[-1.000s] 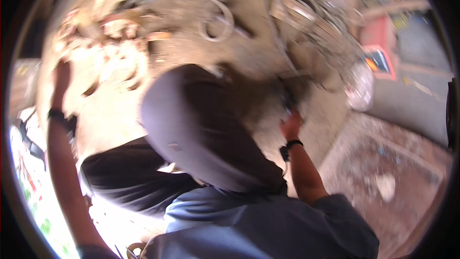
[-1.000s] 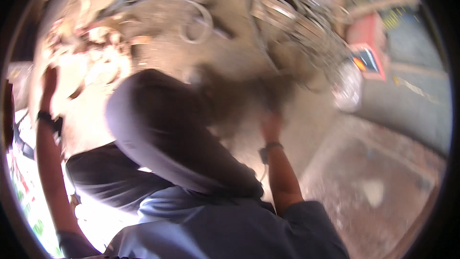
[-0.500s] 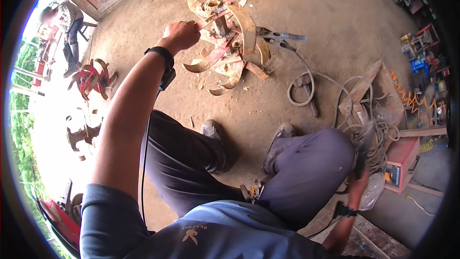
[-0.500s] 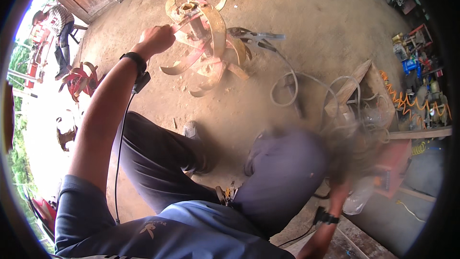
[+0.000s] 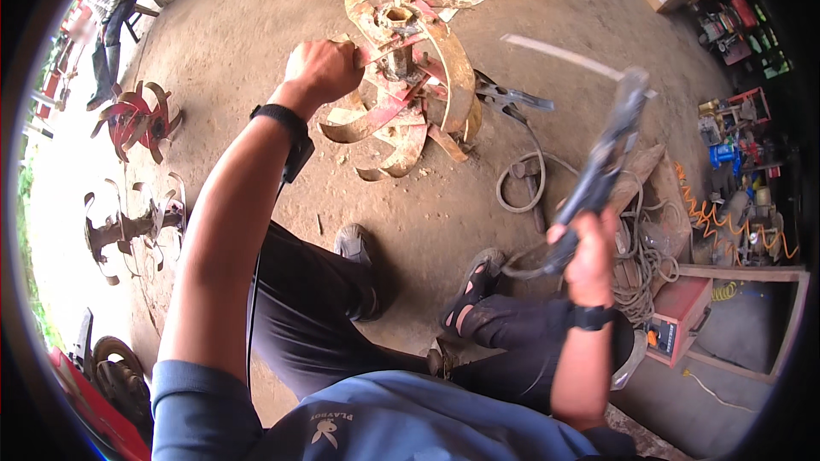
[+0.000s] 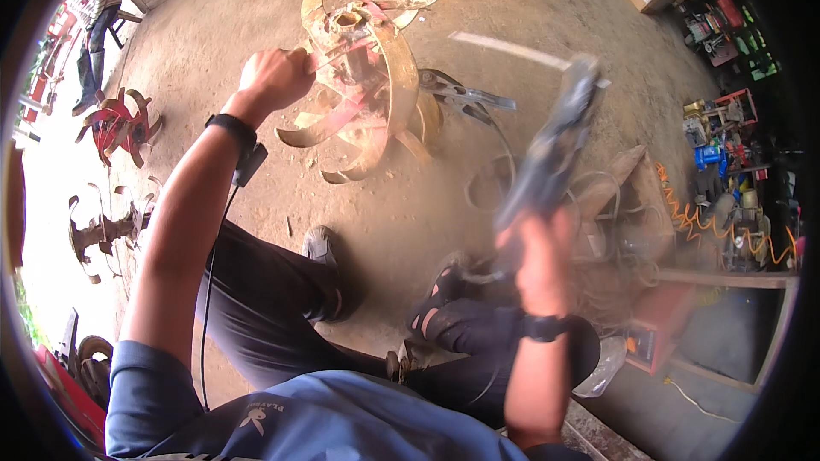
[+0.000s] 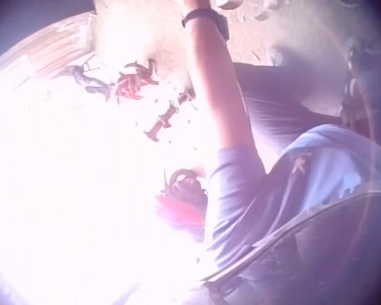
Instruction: Welding metal blades onto a rotary tiller assembly.
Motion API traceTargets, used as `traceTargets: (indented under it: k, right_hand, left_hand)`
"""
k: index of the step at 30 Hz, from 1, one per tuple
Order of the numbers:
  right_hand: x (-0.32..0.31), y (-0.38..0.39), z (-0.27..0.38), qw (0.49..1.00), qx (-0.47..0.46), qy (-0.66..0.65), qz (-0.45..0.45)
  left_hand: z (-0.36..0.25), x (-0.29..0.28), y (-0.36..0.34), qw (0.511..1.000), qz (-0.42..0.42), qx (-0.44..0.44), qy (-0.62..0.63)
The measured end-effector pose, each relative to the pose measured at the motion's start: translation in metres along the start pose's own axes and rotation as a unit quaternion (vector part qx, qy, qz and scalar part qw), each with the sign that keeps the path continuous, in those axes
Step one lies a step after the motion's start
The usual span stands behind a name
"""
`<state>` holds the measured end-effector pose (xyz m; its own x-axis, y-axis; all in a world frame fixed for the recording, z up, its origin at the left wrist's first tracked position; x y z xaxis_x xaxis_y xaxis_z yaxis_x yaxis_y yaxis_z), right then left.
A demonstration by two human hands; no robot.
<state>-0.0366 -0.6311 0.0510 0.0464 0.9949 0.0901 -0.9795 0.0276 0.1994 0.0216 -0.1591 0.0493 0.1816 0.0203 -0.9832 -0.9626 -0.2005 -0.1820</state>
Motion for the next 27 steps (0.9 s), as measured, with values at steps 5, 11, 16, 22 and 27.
traceTargets:
  k: [5,11,16,22,27]
  right_hand:
    - [0.05,0.018,-0.063,0.99,0.049,-0.098,0.087]
    - [0.058,-0.016,-0.078,0.991,0.067,-0.044,0.108]
    - [0.083,-0.016,-0.087,0.991,0.067,0.0,0.117]
    - [0.104,-0.022,-0.1,0.991,0.083,0.038,0.097]
    - [0.101,-0.031,-0.084,0.994,0.051,0.054,0.076]
  left_hand:
    - [0.005,0.0,0.004,1.0,-0.009,-0.007,0.004]
    - [0.021,0.006,0.01,0.998,-0.05,0.023,0.006]
    - [0.026,0.005,0.016,0.991,-0.085,0.098,0.03]
    - [0.018,0.006,0.009,0.989,-0.099,0.108,0.029]
    - [0.013,0.002,0.004,0.988,-0.096,0.118,0.032]
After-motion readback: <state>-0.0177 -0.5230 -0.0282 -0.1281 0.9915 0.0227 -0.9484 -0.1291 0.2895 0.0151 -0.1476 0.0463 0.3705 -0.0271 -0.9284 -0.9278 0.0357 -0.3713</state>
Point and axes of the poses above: each hand's wrist, its own y-axis away from the middle knuckle, its own x-axis out of the palm, z = x × y, the point moved 8 cm from there along -y, towards the middle knuckle, and after that the axes turned 9 degrees about -z, right-handed, at the moved point
